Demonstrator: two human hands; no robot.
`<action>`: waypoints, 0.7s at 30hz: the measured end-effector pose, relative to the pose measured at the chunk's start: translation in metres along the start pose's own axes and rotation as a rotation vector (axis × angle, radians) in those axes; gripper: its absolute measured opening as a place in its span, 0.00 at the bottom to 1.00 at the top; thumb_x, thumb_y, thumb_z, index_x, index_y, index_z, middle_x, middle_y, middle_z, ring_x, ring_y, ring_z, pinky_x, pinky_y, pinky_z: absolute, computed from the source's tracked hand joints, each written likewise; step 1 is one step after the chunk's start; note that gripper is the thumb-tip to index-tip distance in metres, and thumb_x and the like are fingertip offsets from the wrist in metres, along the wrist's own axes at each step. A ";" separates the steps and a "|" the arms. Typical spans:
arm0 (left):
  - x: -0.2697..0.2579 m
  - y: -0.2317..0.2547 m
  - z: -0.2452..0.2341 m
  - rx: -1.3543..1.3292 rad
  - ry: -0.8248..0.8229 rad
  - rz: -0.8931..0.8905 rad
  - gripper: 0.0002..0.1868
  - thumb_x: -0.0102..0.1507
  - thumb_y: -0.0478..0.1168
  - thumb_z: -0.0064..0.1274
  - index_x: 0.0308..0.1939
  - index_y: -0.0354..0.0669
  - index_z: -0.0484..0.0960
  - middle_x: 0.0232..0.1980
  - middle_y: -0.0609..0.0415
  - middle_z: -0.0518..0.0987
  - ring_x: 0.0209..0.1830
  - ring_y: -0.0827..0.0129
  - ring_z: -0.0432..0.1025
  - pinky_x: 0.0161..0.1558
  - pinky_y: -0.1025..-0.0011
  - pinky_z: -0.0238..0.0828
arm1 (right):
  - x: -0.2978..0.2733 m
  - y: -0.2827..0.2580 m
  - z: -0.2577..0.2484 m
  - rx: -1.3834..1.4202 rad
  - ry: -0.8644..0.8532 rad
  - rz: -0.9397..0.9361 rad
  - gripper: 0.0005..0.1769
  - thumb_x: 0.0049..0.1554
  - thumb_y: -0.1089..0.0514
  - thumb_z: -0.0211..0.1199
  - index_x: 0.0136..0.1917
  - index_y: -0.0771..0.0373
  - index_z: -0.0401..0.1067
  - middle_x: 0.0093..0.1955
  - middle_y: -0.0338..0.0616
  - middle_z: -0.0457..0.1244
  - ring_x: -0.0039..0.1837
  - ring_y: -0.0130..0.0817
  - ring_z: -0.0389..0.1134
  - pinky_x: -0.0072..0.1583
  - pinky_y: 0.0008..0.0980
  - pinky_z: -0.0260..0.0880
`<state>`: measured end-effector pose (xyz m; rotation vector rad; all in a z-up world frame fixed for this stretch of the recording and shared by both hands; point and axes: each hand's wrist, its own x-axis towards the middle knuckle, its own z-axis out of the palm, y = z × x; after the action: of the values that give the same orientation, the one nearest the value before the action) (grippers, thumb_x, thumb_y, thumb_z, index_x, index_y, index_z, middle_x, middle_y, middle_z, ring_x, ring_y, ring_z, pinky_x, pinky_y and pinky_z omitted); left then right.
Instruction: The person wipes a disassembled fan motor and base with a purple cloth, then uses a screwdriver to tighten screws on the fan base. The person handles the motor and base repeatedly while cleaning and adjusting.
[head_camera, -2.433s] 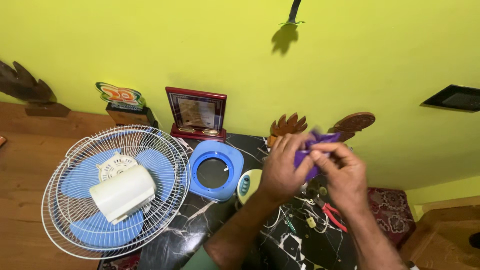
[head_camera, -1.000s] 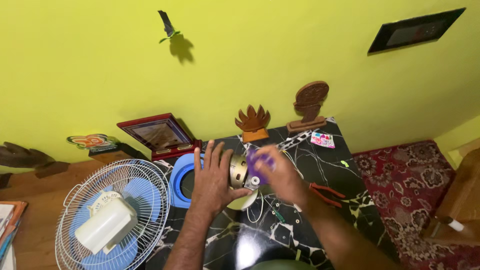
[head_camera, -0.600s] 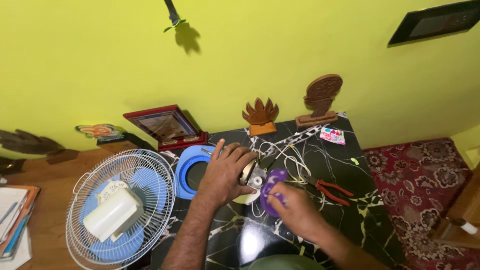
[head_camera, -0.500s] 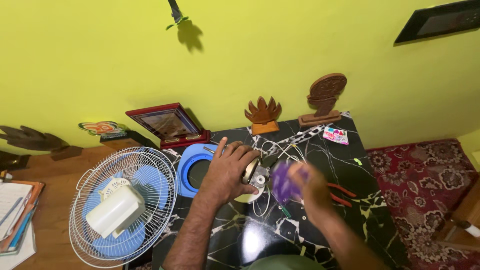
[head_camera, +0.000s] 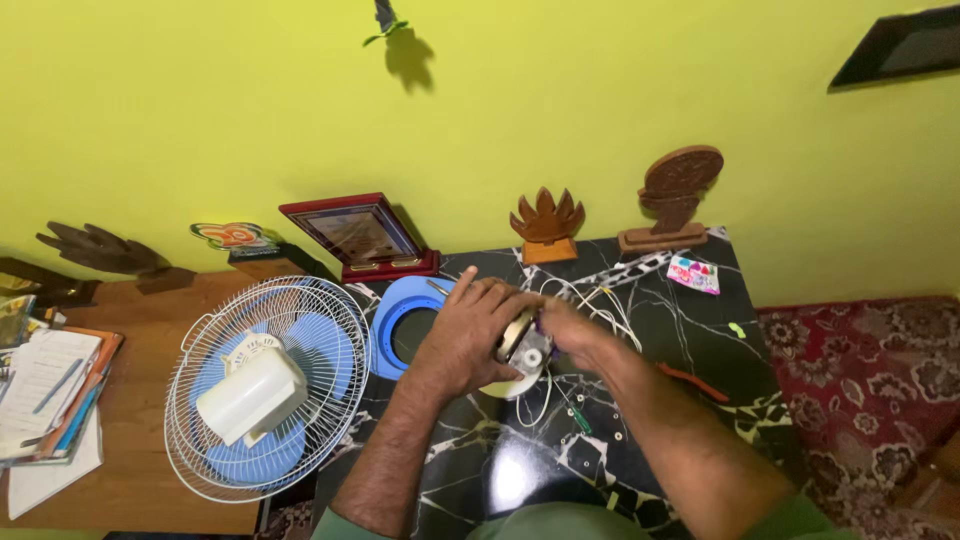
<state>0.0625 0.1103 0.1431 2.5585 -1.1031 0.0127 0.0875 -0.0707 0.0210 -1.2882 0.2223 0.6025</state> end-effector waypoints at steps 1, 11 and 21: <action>0.001 0.000 -0.001 0.012 -0.009 0.003 0.55 0.35 0.49 0.79 0.65 0.48 0.72 0.62 0.49 0.75 0.68 0.53 0.65 0.77 0.48 0.42 | 0.001 0.005 0.001 0.098 0.005 -0.013 0.19 0.62 0.66 0.47 0.65 0.63 0.68 0.50 0.47 0.69 0.49 0.34 0.73 0.52 0.37 0.76; 0.003 -0.002 -0.001 -0.003 0.000 -0.012 0.57 0.33 0.50 0.80 0.66 0.48 0.71 0.63 0.50 0.74 0.72 0.52 0.62 0.78 0.47 0.39 | 0.028 0.074 -0.024 0.442 0.192 -0.143 0.18 0.66 0.63 0.45 0.66 0.65 0.68 0.55 0.47 0.68 0.54 0.35 0.72 0.55 0.35 0.75; -0.061 0.006 0.020 -0.045 0.377 -0.173 0.55 0.45 0.47 0.74 0.73 0.44 0.64 0.77 0.42 0.64 0.80 0.47 0.53 0.76 0.47 0.42 | 0.093 0.182 -0.036 0.167 0.046 -0.539 0.17 0.60 0.63 0.55 0.63 0.59 0.68 0.56 0.40 0.69 0.57 0.32 0.71 0.58 0.36 0.74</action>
<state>0.0130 0.1429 0.1172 2.4649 -0.7304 0.4044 0.0738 -0.0499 -0.1849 -1.1359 -0.0407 0.0918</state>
